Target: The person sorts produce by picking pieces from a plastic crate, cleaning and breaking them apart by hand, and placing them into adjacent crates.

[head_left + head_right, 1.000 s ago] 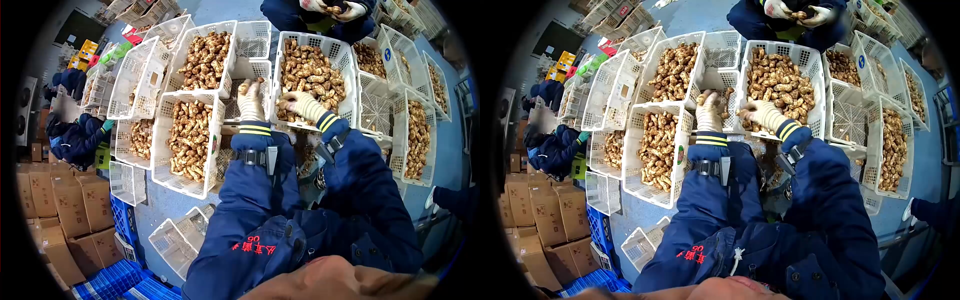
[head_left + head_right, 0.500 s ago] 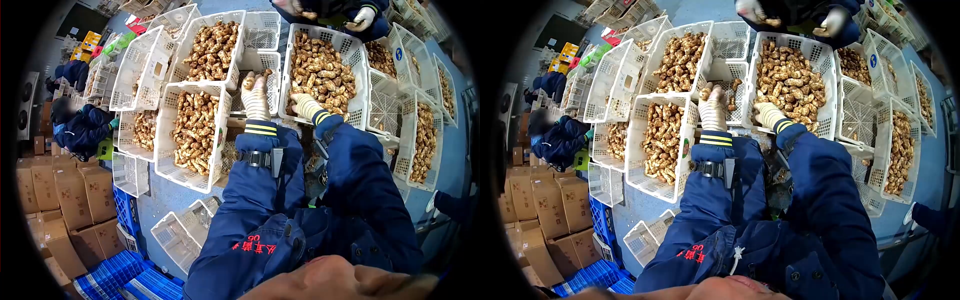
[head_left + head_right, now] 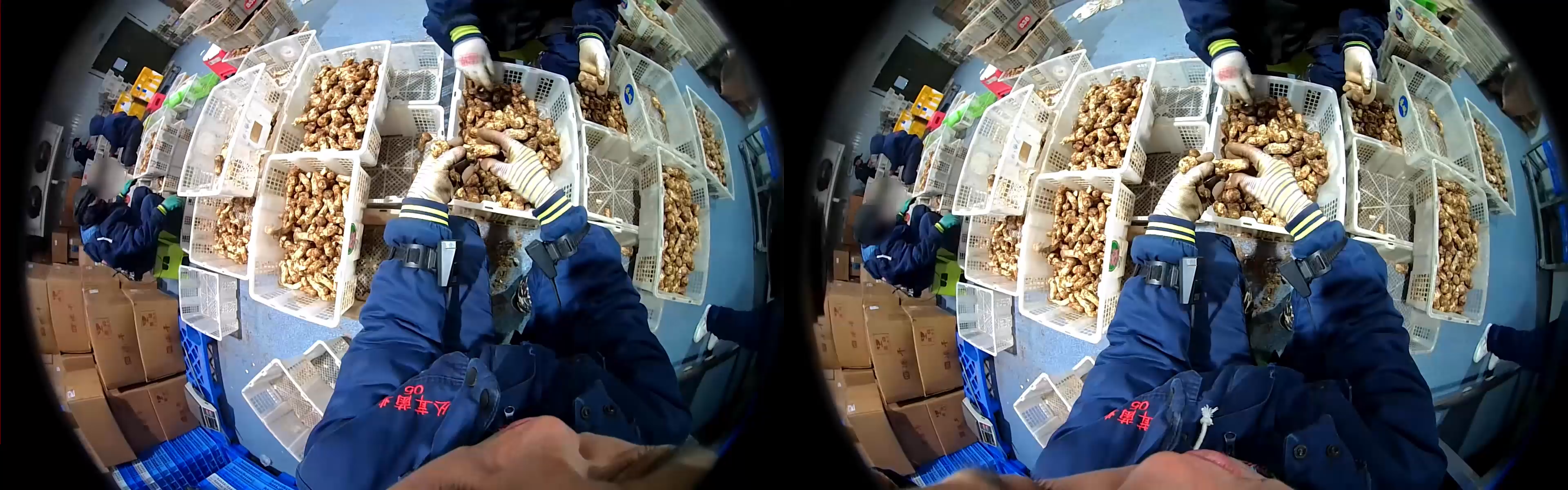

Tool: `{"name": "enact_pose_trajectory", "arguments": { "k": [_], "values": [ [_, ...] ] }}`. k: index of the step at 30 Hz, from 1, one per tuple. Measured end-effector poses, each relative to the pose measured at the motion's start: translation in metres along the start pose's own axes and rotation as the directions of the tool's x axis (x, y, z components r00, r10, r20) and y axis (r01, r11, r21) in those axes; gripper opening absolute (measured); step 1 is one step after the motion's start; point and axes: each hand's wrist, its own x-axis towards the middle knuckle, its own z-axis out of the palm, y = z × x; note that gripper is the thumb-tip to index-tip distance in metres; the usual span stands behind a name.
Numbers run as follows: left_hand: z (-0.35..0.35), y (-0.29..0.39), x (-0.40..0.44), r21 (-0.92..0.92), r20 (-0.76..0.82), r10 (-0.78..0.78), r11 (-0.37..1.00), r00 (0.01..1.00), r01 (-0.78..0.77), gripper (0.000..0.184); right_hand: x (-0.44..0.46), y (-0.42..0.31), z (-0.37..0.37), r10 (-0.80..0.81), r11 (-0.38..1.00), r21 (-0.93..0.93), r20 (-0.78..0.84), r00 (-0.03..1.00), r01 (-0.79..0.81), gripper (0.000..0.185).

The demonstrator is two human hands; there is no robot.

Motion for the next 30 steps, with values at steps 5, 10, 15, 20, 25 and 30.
{"name": "enact_pose_trajectory", "arguments": {
  "k": [5, 10, 15, 20, 25, 30],
  "values": [
    [0.007, -0.009, 0.008, 0.034, 0.031, -0.027, 0.999, 0.999, 0.026, 0.029, -0.009, -0.002, -0.007, -0.115, 0.897, -0.425, 0.035, 0.993, 0.119, 0.042],
    [0.020, -0.027, 0.022, 0.106, 0.105, 0.015, 0.994, 0.994, -0.026, 0.022, -0.020, -0.014, -0.010, -0.142, 0.829, -0.553, -0.064, 0.988, 0.083, 0.043],
    [0.056, -0.029, 0.006, 0.134, 0.094, 0.056, 0.989, 0.994, -0.068, 0.031, -0.038, -0.002, -0.028, 0.032, 0.918, -0.387, -0.156, 0.987, -0.090, 0.045],
    [0.038, -0.050, 0.044, 0.810, 0.135, 0.343, 0.502, 0.930, -0.303, 0.037, -0.054, -0.032, -0.046, 0.513, 0.833, 0.328, -0.156, 0.844, -0.446, 0.046],
    [0.053, -0.057, 0.041, 0.596, -0.043, 0.373, 0.754, 0.927, -0.276, 0.040, -0.083, -0.037, -0.062, 0.422, 0.805, 0.516, -0.152, 0.894, -0.292, 0.057],
    [0.086, -0.064, 0.018, 0.000, 0.303, -0.017, 1.000, 0.953, 0.018, 0.035, -0.105, -0.038, -0.074, 0.382, 0.877, 0.383, -0.192, 0.904, -0.289, 0.068]
  ]
}}
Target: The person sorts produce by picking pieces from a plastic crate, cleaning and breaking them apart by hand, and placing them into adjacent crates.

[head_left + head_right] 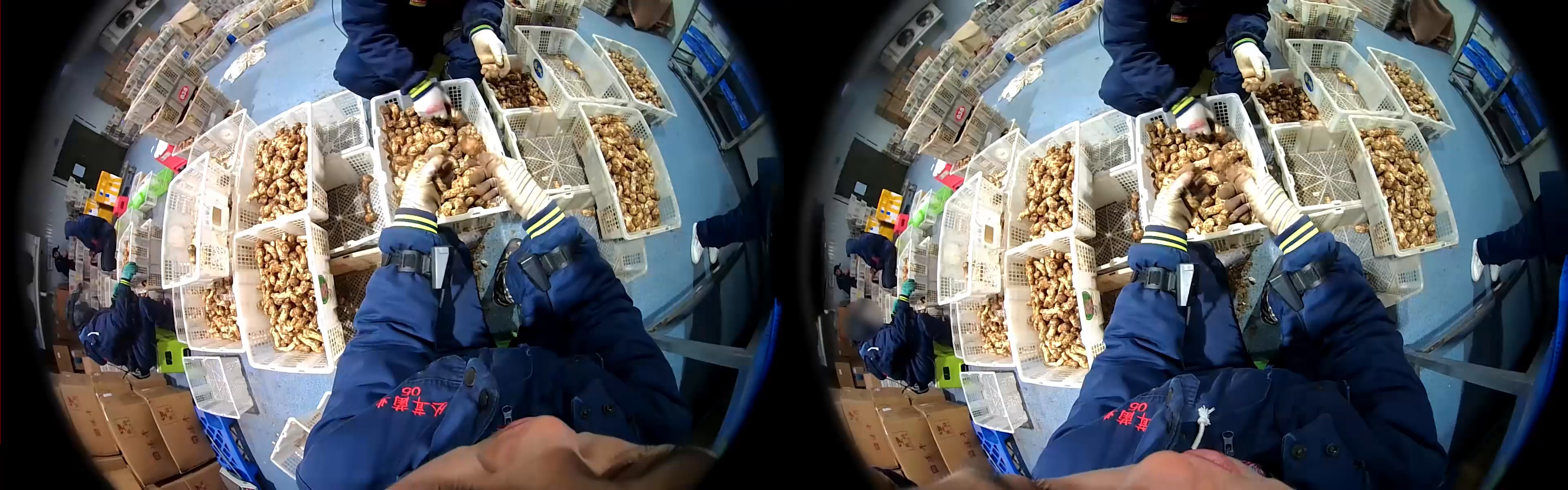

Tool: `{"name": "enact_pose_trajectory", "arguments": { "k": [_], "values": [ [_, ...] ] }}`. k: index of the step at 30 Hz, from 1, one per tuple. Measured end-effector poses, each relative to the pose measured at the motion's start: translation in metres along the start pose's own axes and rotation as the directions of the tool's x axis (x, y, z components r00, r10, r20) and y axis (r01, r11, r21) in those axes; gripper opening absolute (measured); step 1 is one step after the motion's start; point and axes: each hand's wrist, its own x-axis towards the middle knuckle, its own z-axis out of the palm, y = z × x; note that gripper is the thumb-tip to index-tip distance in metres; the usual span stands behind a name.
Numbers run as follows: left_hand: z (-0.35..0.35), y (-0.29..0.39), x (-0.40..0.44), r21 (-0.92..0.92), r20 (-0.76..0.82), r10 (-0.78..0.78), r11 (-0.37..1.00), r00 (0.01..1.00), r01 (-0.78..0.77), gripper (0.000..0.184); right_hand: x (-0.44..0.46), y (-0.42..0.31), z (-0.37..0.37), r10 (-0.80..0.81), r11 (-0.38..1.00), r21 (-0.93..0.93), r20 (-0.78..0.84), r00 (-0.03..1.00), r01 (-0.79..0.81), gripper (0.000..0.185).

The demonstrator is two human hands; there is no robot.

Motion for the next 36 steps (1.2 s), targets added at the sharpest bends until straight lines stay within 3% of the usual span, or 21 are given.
{"name": "enact_pose_trajectory", "arguments": {
  "k": [1, 3, 5, 9, 10, 12, 13, 14, 15, 16, 18, 20, 21, 22, 23, 26, 27, 29, 30, 33, 36],
  "values": [
    [0.002, -0.008, -0.003, 0.014, 0.011, -0.032, 0.999, 0.999, 0.032, 0.040, 0.000, 0.007, 0.000, -0.126, 0.991, -0.040, -0.043, 0.991, 0.125, 0.064],
    [0.008, -0.021, -0.005, 0.043, 0.062, 0.011, 0.999, 0.998, -0.014, 0.046, 0.007, 0.016, -0.005, -0.115, 0.990, -0.087, -0.022, 0.993, 0.113, 0.051],
    [0.012, -0.029, -0.012, 0.074, -0.026, 0.051, 0.996, 0.998, -0.049, 0.043, 0.019, 0.028, -0.008, -0.363, 0.698, -0.655, 0.026, 0.932, 0.290, 0.048],
    [0.010, -0.024, -0.019, 0.169, -0.115, 0.057, 0.985, 0.992, -0.037, 0.037, 0.004, -0.002, 0.008, -0.136, 0.834, -0.533, 0.058, 0.989, 0.145, 0.044],
    [0.016, -0.021, -0.025, 0.097, -0.109, 0.069, 0.994, 0.992, -0.059, 0.037, 0.006, -0.007, 0.010, -0.072, 0.934, -0.340, 0.121, 0.990, 0.109, 0.041],
    [0.031, -0.018, -0.040, -0.003, -0.103, 0.140, 0.990, 0.985, -0.141, 0.043, 0.004, -0.013, 0.005, -0.009, 0.970, -0.242, 0.108, 0.994, 0.035, 0.035],
    [0.024, -0.018, -0.039, -0.142, -0.030, 0.049, 0.988, 0.998, -0.053, 0.044, 0.005, -0.012, 0.003, -0.050, 0.981, -0.178, 0.134, 0.990, 0.074, 0.035],
    [0.025, -0.016, -0.043, -0.182, -0.036, 0.054, 0.982, 0.998, -0.059, 0.044, 0.006, -0.013, 0.001, 0.054, 0.997, -0.063, 0.171, 0.984, -0.044, 0.037],
    [0.027, -0.014, -0.047, -0.222, -0.040, 0.060, 0.973, 0.997, -0.067, 0.043, 0.012, -0.011, 0.003, 0.101, 0.992, -0.091, 0.162, 0.982, -0.087, 0.039],
    [0.028, -0.011, -0.050, -0.290, 0.040, 0.067, 0.956, 0.997, -0.053, 0.042, 0.022, 0.003, 0.003, -0.060, 0.967, -0.233, 0.179, 0.982, 0.102, 0.038],
    [0.017, -0.007, -0.054, -0.314, 0.081, 0.045, 0.949, 0.996, -0.017, 0.045, 0.026, 0.012, 0.002, -0.150, 0.912, -0.338, 0.256, 0.955, 0.234, 0.035],
    [0.013, -0.004, -0.054, -0.308, 0.195, 0.085, 0.951, 0.977, -0.021, 0.049, 0.018, 0.004, 0.006, -0.138, 0.915, -0.331, 0.282, 0.950, 0.231, 0.032],
    [0.010, -0.006, -0.051, -0.267, 0.126, 0.114, 0.961, 0.985, -0.077, 0.053, 0.018, 0.000, 0.006, -0.129, 0.899, -0.366, 0.308, 0.943, 0.242, 0.033],
    [0.020, -0.002, -0.055, -0.252, 0.179, 0.116, 0.965, 0.977, -0.068, 0.055, 0.021, 0.013, 0.003, -0.234, 0.869, -0.352, 0.328, 0.915, 0.348, 0.037],
    [0.030, 0.003, -0.058, -0.238, 0.229, 0.116, 0.969, 0.966, -0.060, 0.057, 0.025, 0.025, 0.000, -0.170, 0.920, -0.289, 0.311, 0.935, 0.264, 0.037],
    [0.019, 0.003, -0.051, -0.152, 0.209, 0.097, 0.986, 0.973, -0.066, 0.061, 0.017, 0.015, 0.007, -0.382, 0.687, -0.553, 0.279, 0.881, 0.472, 0.035],
    [0.014, 0.003, -0.048, -0.122, 0.200, 0.099, 0.990, 0.975, -0.075, 0.062, 0.012, 0.001, 0.011, -0.209, 0.812, -0.469, 0.324, 0.923, 0.348, 0.037],
    [0.033, 0.013, -0.054, -0.102, 0.185, 0.154, 0.985, 0.971, -0.137, 0.060, 0.017, 0.012, 0.012, -0.381, 0.725, -0.483, 0.313, 0.870, 0.491, 0.036],
    [0.034, 0.014, -0.055, -0.087, 0.182, 0.160, 0.985, 0.970, -0.146, 0.058, 0.014, 0.007, 0.016, -0.341, 0.798, -0.405, 0.308, 0.888, 0.447, 0.037],
    [0.027, 0.012, -0.050, -0.077, 0.162, 0.155, 0.987, 0.975, -0.144, 0.054, 0.018, 0.008, 0.019, -0.437, 0.663, -0.529, 0.302, 0.847, 0.530, 0.037],
    [0.016, 0.009, -0.044, -0.067, 0.145, 0.130, 0.990, 0.981, -0.121, 0.051, 0.027, 0.013, 0.015, -0.306, 0.722, -0.533, 0.326, 0.895, 0.441, 0.044]
  ]
}}
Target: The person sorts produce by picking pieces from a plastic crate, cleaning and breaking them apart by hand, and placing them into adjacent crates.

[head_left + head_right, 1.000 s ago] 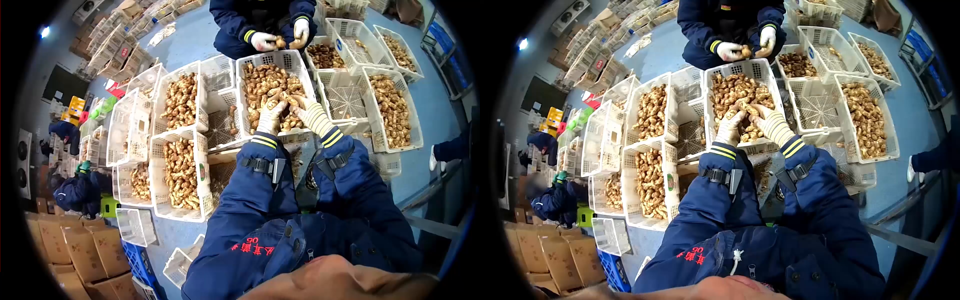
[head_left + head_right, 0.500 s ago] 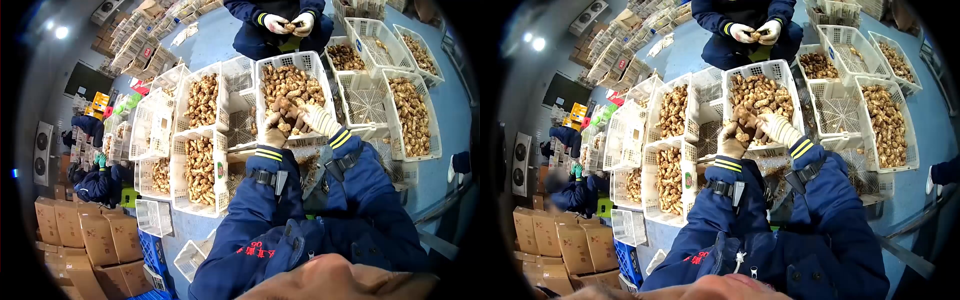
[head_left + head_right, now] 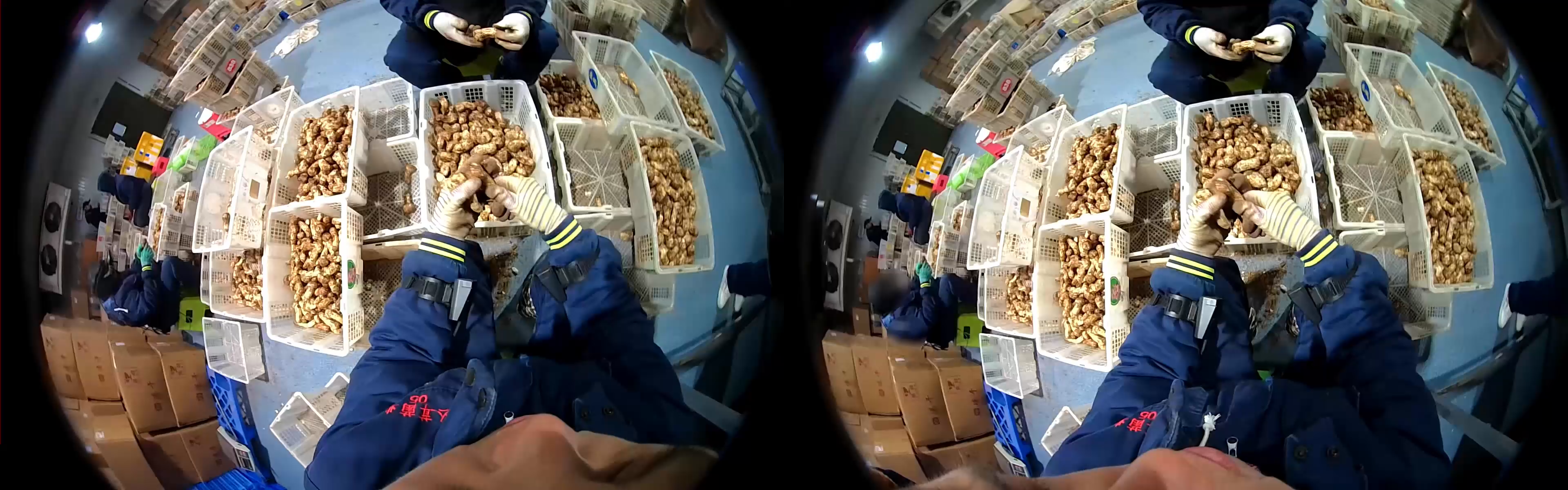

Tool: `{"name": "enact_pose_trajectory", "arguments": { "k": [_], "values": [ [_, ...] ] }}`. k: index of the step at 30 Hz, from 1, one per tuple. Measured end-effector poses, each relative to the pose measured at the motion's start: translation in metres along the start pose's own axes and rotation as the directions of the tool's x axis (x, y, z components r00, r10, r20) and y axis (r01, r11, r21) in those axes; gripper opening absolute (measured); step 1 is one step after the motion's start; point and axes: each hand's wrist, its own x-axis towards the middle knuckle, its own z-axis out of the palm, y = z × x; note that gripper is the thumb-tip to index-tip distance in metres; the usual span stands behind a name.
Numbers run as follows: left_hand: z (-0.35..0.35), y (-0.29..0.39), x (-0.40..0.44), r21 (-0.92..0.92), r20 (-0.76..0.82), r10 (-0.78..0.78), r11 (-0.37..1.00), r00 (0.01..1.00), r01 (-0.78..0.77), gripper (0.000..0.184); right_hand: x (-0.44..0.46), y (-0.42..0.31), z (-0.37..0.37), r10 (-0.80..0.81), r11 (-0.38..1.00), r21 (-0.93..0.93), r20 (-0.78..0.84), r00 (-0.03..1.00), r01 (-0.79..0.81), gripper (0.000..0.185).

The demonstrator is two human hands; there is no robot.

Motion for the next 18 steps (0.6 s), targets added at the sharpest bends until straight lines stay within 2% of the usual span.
{"name": "enact_pose_trajectory", "arguments": {
  "k": [1, 2, 3, 4, 5, 6, 7, 9, 11, 13, 15, 17, 18],
  "values": [
    [-0.009, 0.000, 0.004, -0.093, 0.025, -0.070, 0.993, 0.997, 0.072, 0.047, 0.001, -0.002, 0.000, 0.037, 0.997, 0.073, 0.037, 0.999, -0.040, 0.055],
    [-0.016, -0.006, 0.007, -0.141, 0.012, -0.052, 0.989, 0.999, 0.053, 0.045, 0.001, -0.004, -0.003, 0.213, 0.958, 0.173, 0.102, 0.972, -0.228, 0.057],
    [-0.010, -0.006, 0.008, -0.187, -0.002, -0.034, 0.982, 0.999, 0.033, 0.043, 0.000, 0.004, -0.004, 0.204, 0.961, 0.185, 0.018, 0.979, -0.204, 0.057],
    [-0.012, -0.002, 0.003, -0.231, -0.085, -0.104, 0.969, 0.991, 0.082, 0.042, 0.001, 0.014, -0.006, 0.192, 0.965, 0.194, -0.067, 0.979, -0.176, 0.058],
    [-0.025, -0.004, 0.005, -0.338, -0.067, -0.154, 0.933, 0.986, 0.123, 0.040, 0.001, 0.023, -0.007, 0.179, 0.969, 0.198, -0.151, 0.972, -0.148, 0.060],
    [-0.016, -0.003, 0.005, -0.330, -0.087, -0.102, 0.942, 0.991, 0.068, 0.040, 0.003, 0.019, -0.009, 0.225, 0.974, 0.097, -0.329, 0.917, -0.204, 0.058],
    [-0.006, -0.002, 0.005, -0.322, -0.106, -0.049, 0.947, 0.993, 0.012, 0.040, 0.002, -0.001, -0.019, 0.358, 0.903, 0.339, -0.249, 0.900, -0.265, 0.051],
    [-0.005, -0.003, 0.006, -0.310, -0.121, -0.035, 0.951, 0.992, -0.005, 0.044, 0.006, 0.027, -0.019, 0.421, 0.843, 0.460, -0.242, 0.874, -0.279, 0.047],
    [-0.003, -0.003, 0.007, -0.331, -0.083, -0.046, 0.944, 0.995, 0.016, 0.046, 0.007, 0.037, -0.016, 0.363, 0.917, 0.297, -0.350, 0.863, -0.265, 0.040],
    [0.001, -0.002, 0.008, -0.374, -0.114, -0.091, 0.926, 0.989, 0.042, 0.055, 0.006, 0.014, -0.018, 0.439, 0.849, 0.445, -0.297, 0.848, -0.284, 0.040],
    [0.002, -0.002, 0.011, -0.408, -0.088, -0.105, 0.911, 0.991, 0.060, 0.063, 0.006, 0.014, -0.018, 0.375, 0.878, 0.422, -0.309, 0.874, -0.227, 0.041],
    [0.005, -0.001, 0.010, -0.411, -0.100, -0.099, 0.910, 0.990, 0.050, 0.067, 0.006, 0.014, -0.014, 0.325, 0.929, 0.298, -0.367, 0.872, -0.220, 0.040],
    [0.002, -0.002, 0.011, -0.389, -0.104, -0.092, 0.920, 0.990, 0.045, 0.066, 0.004, 0.012, -0.013, 0.216, 0.976, 0.115, -0.385, 0.897, -0.185, 0.040]
  ]
}}
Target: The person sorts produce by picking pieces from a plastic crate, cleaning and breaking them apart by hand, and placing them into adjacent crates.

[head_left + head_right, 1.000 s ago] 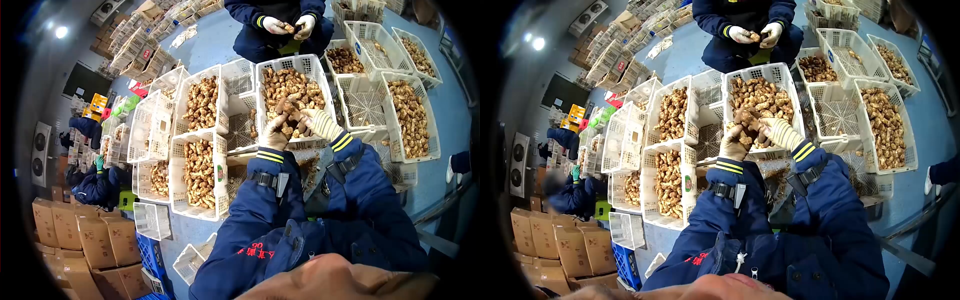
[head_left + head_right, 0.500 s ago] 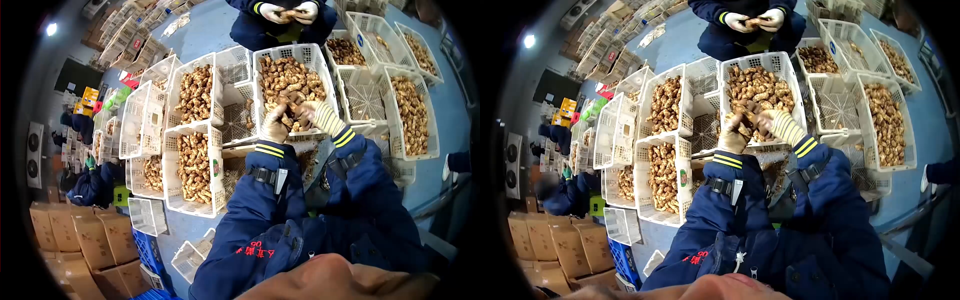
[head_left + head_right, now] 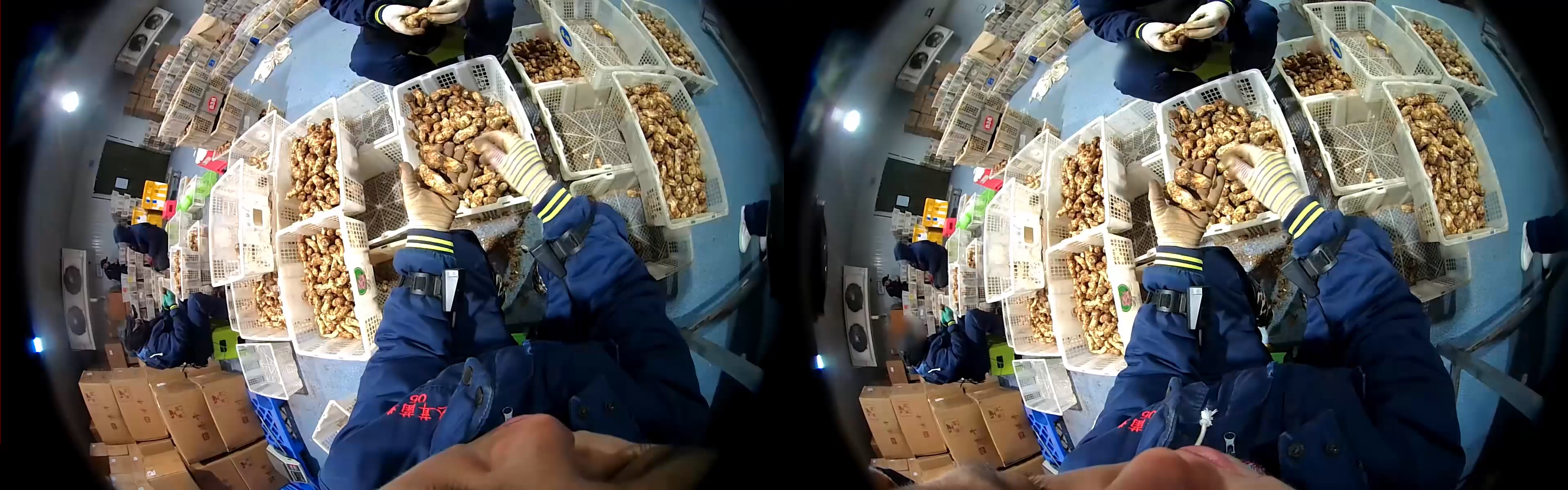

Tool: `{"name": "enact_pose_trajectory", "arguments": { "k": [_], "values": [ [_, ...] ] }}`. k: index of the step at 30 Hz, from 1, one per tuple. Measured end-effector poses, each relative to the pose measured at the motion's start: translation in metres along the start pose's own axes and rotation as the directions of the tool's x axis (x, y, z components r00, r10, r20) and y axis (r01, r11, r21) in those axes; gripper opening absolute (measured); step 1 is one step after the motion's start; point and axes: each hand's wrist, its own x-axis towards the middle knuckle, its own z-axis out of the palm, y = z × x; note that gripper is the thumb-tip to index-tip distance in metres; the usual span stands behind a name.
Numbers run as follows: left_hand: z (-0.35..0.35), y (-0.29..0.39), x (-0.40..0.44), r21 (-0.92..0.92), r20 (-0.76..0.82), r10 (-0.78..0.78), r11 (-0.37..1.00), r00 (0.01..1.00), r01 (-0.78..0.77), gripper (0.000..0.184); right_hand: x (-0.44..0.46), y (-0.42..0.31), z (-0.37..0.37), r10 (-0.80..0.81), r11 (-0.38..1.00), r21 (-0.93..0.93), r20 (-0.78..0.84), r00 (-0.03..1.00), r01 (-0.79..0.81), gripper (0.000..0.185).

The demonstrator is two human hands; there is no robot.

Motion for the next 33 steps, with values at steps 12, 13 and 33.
{"name": "enact_pose_trajectory", "arguments": {
  "k": [12, 13, 33],
  "values": [
    [-0.016, -0.008, 0.005, 0.157, -0.188, -0.134, 0.974, 0.973, 0.164, 0.049, 0.009, 0.024, -0.001, 0.222, 0.974, -0.059, 0.109, 0.969, -0.217, 0.054],
    [-0.018, -0.007, 0.005, 0.184, -0.176, -0.126, 0.970, 0.976, 0.158, 0.049, 0.019, 0.043, -0.013, 0.294, 0.919, 0.222, 0.169, 0.941, -0.327, 0.052],
    [-0.020, -0.012, 0.011, 0.165, -0.229, -0.116, 0.974, 0.966, 0.156, 0.042, 0.033, 0.102, -0.129, 0.616, 0.717, 0.578, -0.264, 0.742, -0.390, 0.033]
  ]
}}
